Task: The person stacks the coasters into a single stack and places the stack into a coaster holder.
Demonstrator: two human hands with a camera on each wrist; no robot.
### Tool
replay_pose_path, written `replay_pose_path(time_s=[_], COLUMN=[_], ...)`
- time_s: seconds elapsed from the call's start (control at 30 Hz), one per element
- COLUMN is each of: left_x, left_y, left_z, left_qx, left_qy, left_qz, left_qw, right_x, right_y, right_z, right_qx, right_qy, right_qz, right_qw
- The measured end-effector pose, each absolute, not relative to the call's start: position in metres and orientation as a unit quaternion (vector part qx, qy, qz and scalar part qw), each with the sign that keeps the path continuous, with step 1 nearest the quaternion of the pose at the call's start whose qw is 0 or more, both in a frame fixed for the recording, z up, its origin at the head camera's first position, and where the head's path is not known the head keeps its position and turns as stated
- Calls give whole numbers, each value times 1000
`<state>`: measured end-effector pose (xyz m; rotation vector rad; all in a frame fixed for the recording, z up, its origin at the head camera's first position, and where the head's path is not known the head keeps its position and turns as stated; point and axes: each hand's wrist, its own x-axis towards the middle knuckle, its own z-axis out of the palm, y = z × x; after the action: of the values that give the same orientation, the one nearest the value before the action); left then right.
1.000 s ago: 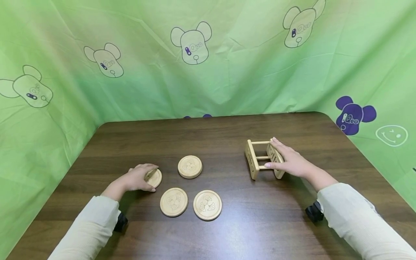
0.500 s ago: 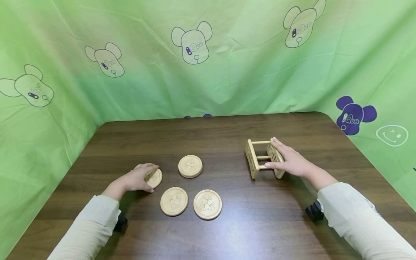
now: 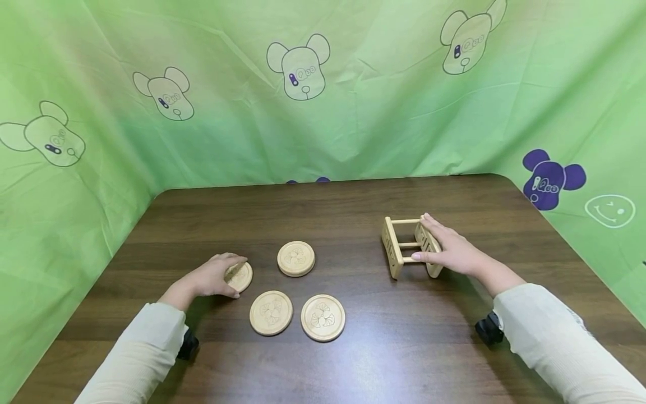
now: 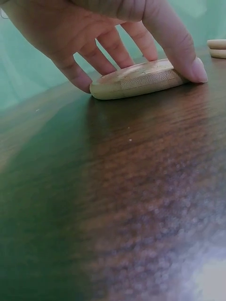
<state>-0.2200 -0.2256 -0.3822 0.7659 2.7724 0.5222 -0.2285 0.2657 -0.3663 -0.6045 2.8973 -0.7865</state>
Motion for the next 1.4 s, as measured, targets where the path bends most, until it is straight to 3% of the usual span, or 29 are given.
replay_pose_path(time_s=[1.4], left_x=[-236], left_y=[-167], left_z=[-352], left_qx=[313], left_qy=[923], left_qz=[190], left_qw=[120], right_x=[-229], right_y=[265], right_z=[-368], right_qx=[-191], right_qy=[944], right_qz=[-265], right_qw=[39])
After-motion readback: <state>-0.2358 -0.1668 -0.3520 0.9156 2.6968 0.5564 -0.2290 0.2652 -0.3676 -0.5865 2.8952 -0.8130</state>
